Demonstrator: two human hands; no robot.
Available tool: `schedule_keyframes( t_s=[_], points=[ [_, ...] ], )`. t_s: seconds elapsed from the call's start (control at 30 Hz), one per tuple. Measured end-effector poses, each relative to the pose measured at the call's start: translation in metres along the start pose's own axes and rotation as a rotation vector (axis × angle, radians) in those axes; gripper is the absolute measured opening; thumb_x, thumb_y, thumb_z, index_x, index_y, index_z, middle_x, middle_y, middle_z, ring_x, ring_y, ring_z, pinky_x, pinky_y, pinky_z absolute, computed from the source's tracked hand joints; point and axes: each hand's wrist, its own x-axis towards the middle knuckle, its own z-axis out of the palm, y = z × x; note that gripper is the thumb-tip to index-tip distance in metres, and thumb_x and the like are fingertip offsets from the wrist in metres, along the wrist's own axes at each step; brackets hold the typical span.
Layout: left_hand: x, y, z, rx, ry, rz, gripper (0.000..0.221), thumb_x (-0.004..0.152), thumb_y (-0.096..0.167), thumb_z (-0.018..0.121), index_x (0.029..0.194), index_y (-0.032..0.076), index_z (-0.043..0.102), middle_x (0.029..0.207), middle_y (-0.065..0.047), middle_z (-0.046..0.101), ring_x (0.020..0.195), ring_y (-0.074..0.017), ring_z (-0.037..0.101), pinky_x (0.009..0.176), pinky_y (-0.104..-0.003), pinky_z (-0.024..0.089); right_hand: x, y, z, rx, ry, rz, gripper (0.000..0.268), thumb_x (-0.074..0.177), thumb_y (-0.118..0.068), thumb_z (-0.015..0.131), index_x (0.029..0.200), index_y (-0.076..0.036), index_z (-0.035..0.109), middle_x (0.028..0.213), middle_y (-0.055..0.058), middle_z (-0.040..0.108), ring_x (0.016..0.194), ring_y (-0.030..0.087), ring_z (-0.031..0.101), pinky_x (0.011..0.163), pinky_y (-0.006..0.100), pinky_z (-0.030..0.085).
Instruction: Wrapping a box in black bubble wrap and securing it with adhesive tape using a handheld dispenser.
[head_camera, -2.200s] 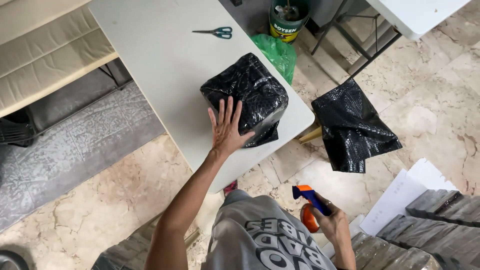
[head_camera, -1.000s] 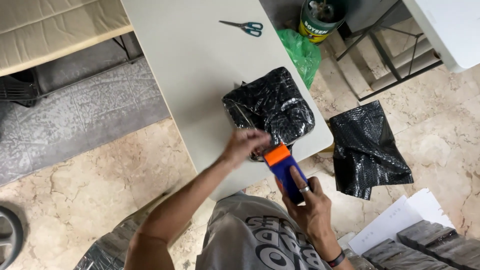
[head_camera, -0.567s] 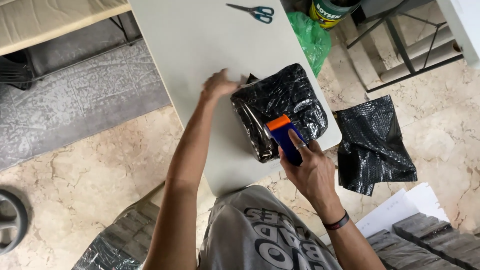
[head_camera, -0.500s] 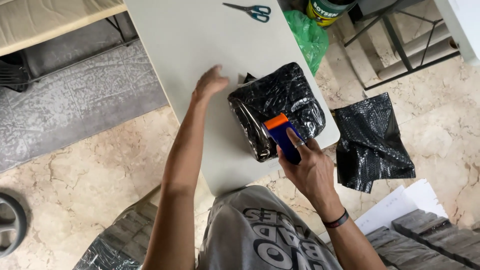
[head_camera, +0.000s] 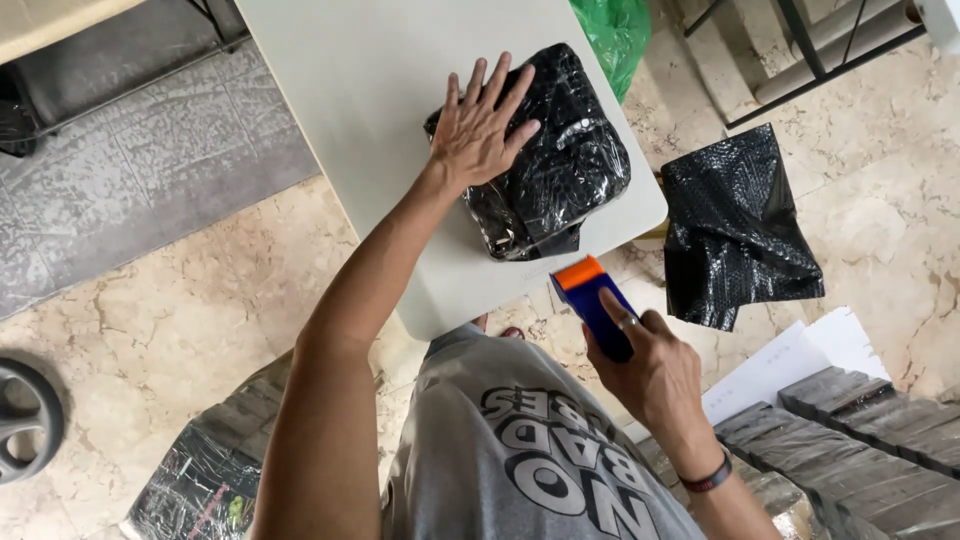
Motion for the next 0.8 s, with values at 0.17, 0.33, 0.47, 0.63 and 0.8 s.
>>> schedule_keyframes(
  t_s=[0.17,0.33,0.47,0.63,0.8],
  points=[
    [-0.024,0.03,-0.011,0.09,0.044,-0.009,0.075,0.113,0.065,0.021,0.171,0.02,0.01,0.174,-0.017,0.0,0.158,-0.0432,-0.001,0.123,-0.069,-0.001,-0.009,0.016,0.012,0.004,-0.087,0.04,0.059,0.079,-0.052,0.072,0.137,-0.044,0.066,0.076,0.009,0.061,0.065,0.04,0.069,0.057,0.051,0.056],
    [-0.084,0.09,0.012,0.259,0.105,0.19,0.107,0.095,0.078,0.064,0.168,0.015,0.016,0.172,-0.016,0.005,0.158,-0.0425,0.005,0.123,-0.071,0.01,0.056,0.003,0.0,0.179,-0.383,-0.118,0.054,0.098,-0.029,0.058,0.149,-0.013,0.054,0.061,0.006,0.064,0.036,0.013,0.049,0.032,0.027,0.044],
    [-0.087,0.092,0.029,0.277,0.174,0.142,0.107,0.09,0.07,0.073,0.167,0.02,0.018,0.172,-0.015,0.007,0.158,-0.0427,0.01,0.123,-0.069,0.014,0.073,0.069,0.146,-0.214,-0.916,-0.06,0.057,0.099,-0.065,0.054,0.062,-0.025,0.034,0.052,-0.01,0.022,0.043,0.004,0.019,0.035,0.02,0.02],
    [-0.087,0.095,0.047,0.289,0.209,0.061,0.101,0.088,0.063,0.071,0.166,0.021,0.023,0.172,-0.015,0.012,0.157,-0.0443,0.008,0.123,-0.069,0.009,0.03,0.075,0.116,0.093,-0.932,0.328,0.041,0.083,-0.051,0.067,0.112,-0.023,0.075,0.097,0.002,0.078,0.088,0.02,0.071,0.071,0.034,0.053],
    [-0.11,0.117,0.038,0.023,0.281,0.165,0.098,0.084,0.054,0.079,0.159,0.014,0.031,0.168,-0.018,0.021,0.156,-0.0407,0.024,0.127,-0.063,0.013,-0.029,0.084,0.061,0.398,-0.316,0.188,0.06,0.087,-0.037,0.069,0.144,-0.022,0.06,0.076,0.007,0.065,0.055,0.021,0.058,0.056,0.036,0.051]
  ],
)
